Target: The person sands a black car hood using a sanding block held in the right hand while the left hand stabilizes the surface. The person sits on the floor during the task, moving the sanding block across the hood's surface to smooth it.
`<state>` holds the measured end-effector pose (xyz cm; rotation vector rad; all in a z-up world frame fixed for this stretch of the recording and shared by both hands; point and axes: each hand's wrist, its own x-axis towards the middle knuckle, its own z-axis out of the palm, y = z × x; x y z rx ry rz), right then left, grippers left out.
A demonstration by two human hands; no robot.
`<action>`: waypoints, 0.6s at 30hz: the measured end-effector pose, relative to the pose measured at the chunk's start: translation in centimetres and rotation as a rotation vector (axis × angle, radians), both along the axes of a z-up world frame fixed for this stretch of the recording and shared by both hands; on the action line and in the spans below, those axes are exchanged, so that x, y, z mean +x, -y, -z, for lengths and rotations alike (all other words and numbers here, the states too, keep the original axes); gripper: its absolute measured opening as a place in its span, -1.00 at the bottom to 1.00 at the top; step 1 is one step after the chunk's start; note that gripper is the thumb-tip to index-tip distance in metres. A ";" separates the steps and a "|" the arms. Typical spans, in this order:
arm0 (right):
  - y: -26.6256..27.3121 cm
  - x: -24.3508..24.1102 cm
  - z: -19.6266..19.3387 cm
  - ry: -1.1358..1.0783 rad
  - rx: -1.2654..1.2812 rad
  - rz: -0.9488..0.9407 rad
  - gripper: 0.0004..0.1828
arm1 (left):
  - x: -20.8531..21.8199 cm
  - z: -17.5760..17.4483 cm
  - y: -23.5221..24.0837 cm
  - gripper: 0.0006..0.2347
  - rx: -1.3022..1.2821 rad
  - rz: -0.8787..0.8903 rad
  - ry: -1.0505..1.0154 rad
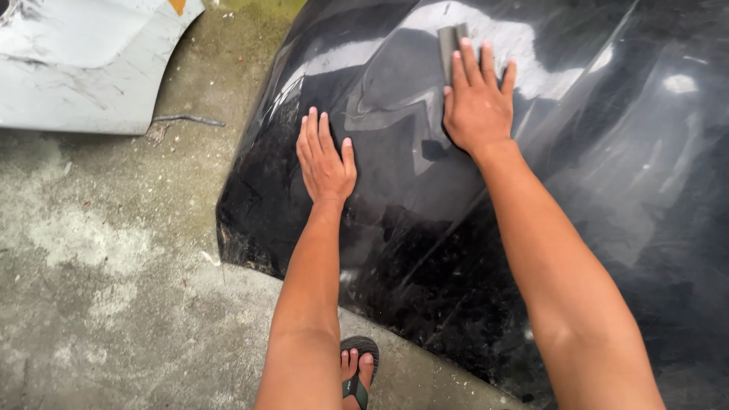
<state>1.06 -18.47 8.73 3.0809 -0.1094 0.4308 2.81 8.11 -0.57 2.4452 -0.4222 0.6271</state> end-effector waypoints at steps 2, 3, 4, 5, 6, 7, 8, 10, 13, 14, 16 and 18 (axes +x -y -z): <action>-2.1 -1.6 -0.5 -0.029 -0.082 0.035 -0.32 | -0.1 -0.2 -0.1 -0.54 0.001 0.004 0.009; -3.0 -2.2 -0.6 -0.059 -0.157 0.062 -0.25 | 0.1 -0.2 0.0 -0.53 0.009 -0.001 0.018; -3.6 -3.3 0.3 -0.055 -0.167 0.073 -0.25 | 0.3 -0.4 0.1 -0.53 -0.001 0.009 0.023; -4.4 -4.7 1.3 -0.100 -0.138 -0.170 -0.20 | 0.2 -0.4 0.0 -0.54 -0.003 0.009 0.037; -5.2 -6.2 2.3 -0.145 -0.106 -0.412 -0.16 | 0.0 -0.4 -0.1 -0.56 -0.004 0.009 0.051; -4.3 -6.9 2.1 -0.149 -0.106 -0.405 -0.16 | 0.0 -0.2 -0.1 -0.56 -0.006 0.016 0.048; -3.4 -7.6 1.7 -0.134 -0.161 -0.451 -0.20 | 0.0 0.0 -0.1 -0.57 0.000 0.013 0.028; -0.5 -8.4 -0.4 -0.123 -0.212 -0.506 -0.24 | 0.0 0.0 0.0 -0.58 0.009 0.002 0.003; 6.1 -8.5 -5.0 -0.146 -0.136 -0.139 -0.16 | 1.5 -0.4 1.7 -0.71 -0.105 -0.082 0.026; 8.4 -8.7 -6.1 -0.115 -0.070 0.054 -0.12 | 2.3 -0.7 2.6 -0.75 -0.165 -0.108 0.075; 11.1 -9.6 -6.9 -0.093 -0.009 0.253 -0.06 | 2.5 -2.0 4.7 -0.69 -0.231 -0.130 0.111; 11.9 -10.5 -6.6 -0.105 -0.009 0.284 0.01 | 2.1 -4.2 7.0 -0.74 -0.183 0.092 0.161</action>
